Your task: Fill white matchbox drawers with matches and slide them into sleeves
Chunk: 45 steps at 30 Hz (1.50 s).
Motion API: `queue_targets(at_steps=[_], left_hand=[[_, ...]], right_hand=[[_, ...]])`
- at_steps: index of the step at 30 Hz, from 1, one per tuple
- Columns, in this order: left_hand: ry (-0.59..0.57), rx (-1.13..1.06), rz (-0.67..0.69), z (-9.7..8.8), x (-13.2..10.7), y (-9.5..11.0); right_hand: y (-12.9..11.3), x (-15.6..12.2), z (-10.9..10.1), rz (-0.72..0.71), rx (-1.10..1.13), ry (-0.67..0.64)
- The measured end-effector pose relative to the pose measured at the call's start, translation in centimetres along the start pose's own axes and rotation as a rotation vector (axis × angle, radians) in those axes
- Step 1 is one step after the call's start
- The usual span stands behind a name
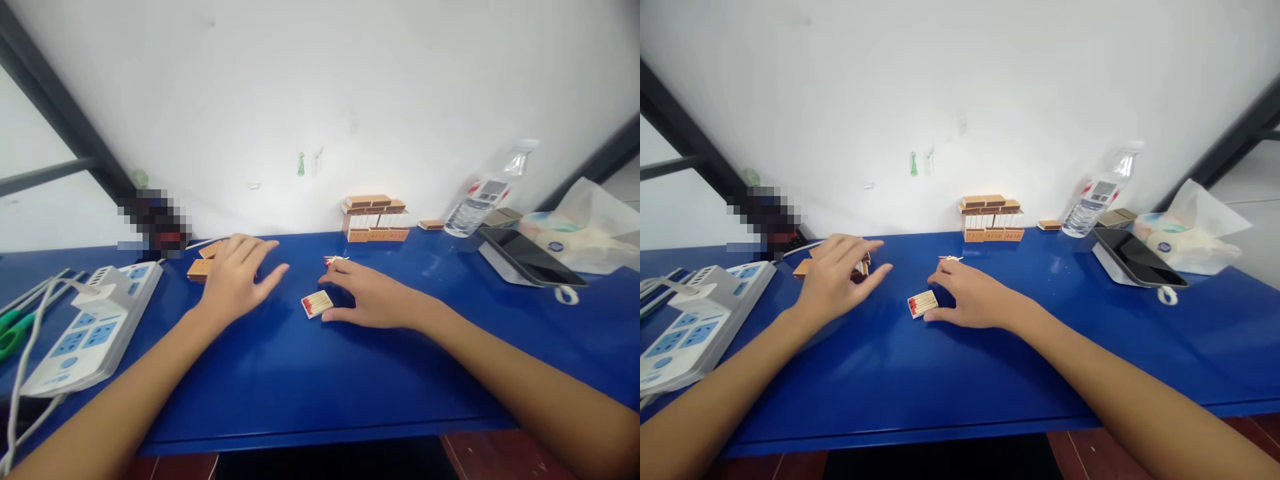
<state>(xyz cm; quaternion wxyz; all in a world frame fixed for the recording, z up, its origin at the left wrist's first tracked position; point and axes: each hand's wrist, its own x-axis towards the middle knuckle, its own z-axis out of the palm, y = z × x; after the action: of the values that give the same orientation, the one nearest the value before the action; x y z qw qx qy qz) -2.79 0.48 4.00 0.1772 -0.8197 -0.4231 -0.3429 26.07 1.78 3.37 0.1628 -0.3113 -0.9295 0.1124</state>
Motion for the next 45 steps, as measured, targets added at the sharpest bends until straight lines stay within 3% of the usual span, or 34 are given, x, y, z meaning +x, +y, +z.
queue_targets(at_steps=[3,5,8,13,19,24,27,30,33,35,37,40,42,45], left_hand=[[-0.098,-0.236,0.016,0.6,-0.5,2.0],[-0.205,-0.332,0.001,1.1,-0.8,3.1],[-0.319,-0.400,-0.036,1.4,-1.1,3.6],[-0.391,-0.415,-0.078,1.5,-1.2,3.1],[-0.395,-0.449,-0.094,2.1,-1.4,2.9],[-0.407,-0.469,-0.099,2.5,-1.5,2.7],[-0.410,-0.472,-0.104,2.6,-1.5,2.5],[-0.387,-0.468,-0.107,2.5,-1.5,2.5],[-0.276,-0.440,-0.091,2.2,-1.5,2.8],[-0.163,-0.408,-0.085,1.9,-1.4,3.2],[-0.064,-0.388,-0.100,1.6,-1.3,3.7],[0.011,-0.391,-0.123,1.3,-1.3,4.1],[0.017,-0.401,-0.088,1.2,-1.3,4.3],[0.014,-0.413,-0.013,1.3,-1.5,4.4]], right_hand=[[2.6,0.4,-2.2,0.113,-0.022,0.074],[5.4,0.2,-3.9,0.308,-0.143,0.163],[10.5,-1.2,-6.0,0.732,-0.326,0.373],[17.4,-4.3,-6.5,1.089,-0.407,0.486],[21.5,-4.5,-4.6,1.251,-0.398,0.452],[22.5,-3.8,-4.1,1.277,-0.386,0.412],[21.6,-3.9,-5.0,1.262,-0.409,0.434],[18.8,-3.9,-7.3,1.206,-0.493,0.537],[13.6,-3.2,-9.5,1.022,-0.581,0.796],[9.0,-2.2,-9.5,0.864,-0.549,0.865],[4.4,-1.0,-7.8,0.725,-0.455,0.791],[-1.1,0.5,-3.3,0.430,-0.378,0.608],[-3.2,0.9,-0.5,0.256,-0.313,0.514],[-4.1,0.9,1.8,0.176,-0.208,0.423]])
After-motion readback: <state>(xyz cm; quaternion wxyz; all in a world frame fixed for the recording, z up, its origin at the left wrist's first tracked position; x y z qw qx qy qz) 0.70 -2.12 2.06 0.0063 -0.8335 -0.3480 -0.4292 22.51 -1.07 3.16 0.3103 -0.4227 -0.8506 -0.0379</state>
